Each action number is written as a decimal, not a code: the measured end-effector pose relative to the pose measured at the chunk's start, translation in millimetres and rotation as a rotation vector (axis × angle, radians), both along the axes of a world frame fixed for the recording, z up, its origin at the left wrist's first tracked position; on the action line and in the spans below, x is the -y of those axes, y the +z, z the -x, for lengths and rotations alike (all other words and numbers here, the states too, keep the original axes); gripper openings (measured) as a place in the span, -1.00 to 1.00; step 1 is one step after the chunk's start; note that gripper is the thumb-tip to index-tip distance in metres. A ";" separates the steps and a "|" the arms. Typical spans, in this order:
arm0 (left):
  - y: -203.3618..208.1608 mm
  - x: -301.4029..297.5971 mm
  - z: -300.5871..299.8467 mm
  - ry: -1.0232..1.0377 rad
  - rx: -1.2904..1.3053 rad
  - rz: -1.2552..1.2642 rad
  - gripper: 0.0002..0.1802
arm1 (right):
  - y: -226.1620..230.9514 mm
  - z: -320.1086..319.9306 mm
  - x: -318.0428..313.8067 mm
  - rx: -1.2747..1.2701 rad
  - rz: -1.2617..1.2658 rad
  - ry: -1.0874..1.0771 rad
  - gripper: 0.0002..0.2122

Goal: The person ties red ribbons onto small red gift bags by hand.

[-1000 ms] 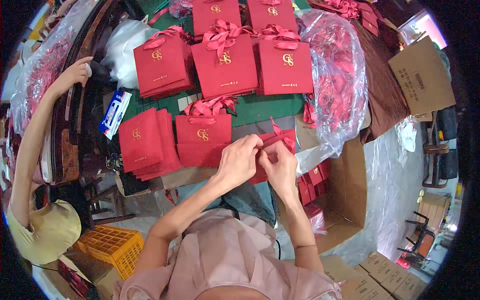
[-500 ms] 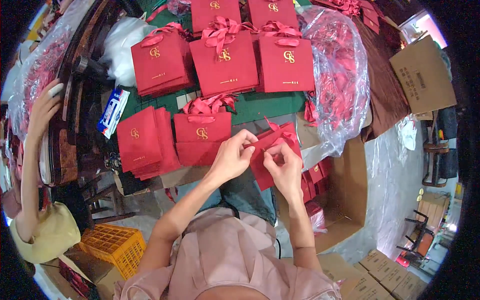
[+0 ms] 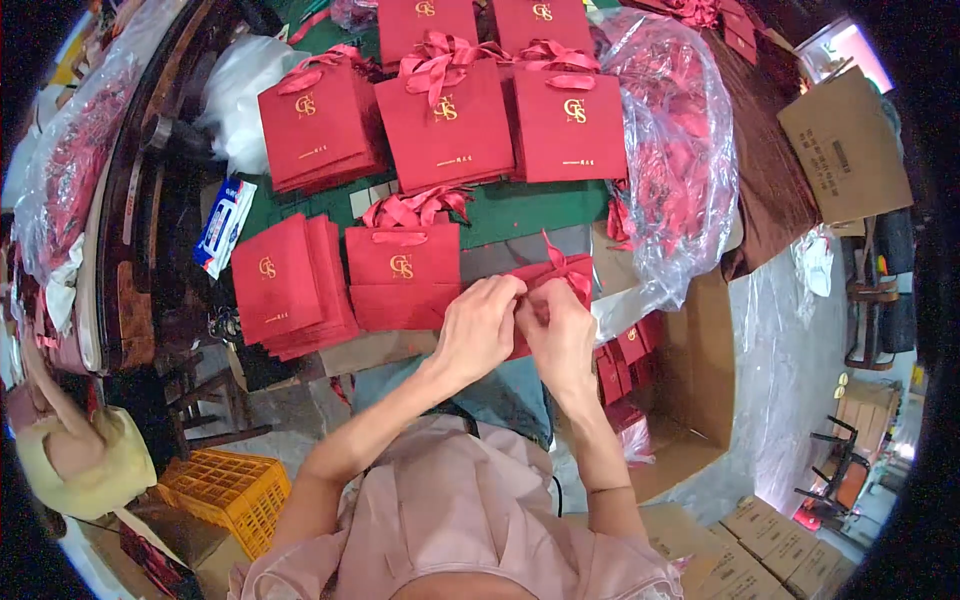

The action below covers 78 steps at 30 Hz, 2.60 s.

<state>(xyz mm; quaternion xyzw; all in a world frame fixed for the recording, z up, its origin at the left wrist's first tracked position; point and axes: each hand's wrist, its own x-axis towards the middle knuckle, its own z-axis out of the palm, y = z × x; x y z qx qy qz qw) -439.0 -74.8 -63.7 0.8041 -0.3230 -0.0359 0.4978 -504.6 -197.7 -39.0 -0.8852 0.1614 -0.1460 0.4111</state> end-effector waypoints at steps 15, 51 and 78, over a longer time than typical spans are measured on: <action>0.7 -3.1 -3.6 0.026 -0.126 -0.111 -0.67 | 6.2 7.3 28.8 0.050 -0.061 0.044 -0.85; -11.9 -5.5 -6.6 -0.111 -0.105 -0.002 -0.85 | -26.2 -34.5 67.4 -0.003 -0.088 0.094 -0.83; -27.4 39.6 -27.6 0.060 -0.005 -0.383 -0.86 | -55.4 -18.1 66.4 -0.087 -0.161 -0.012 -0.86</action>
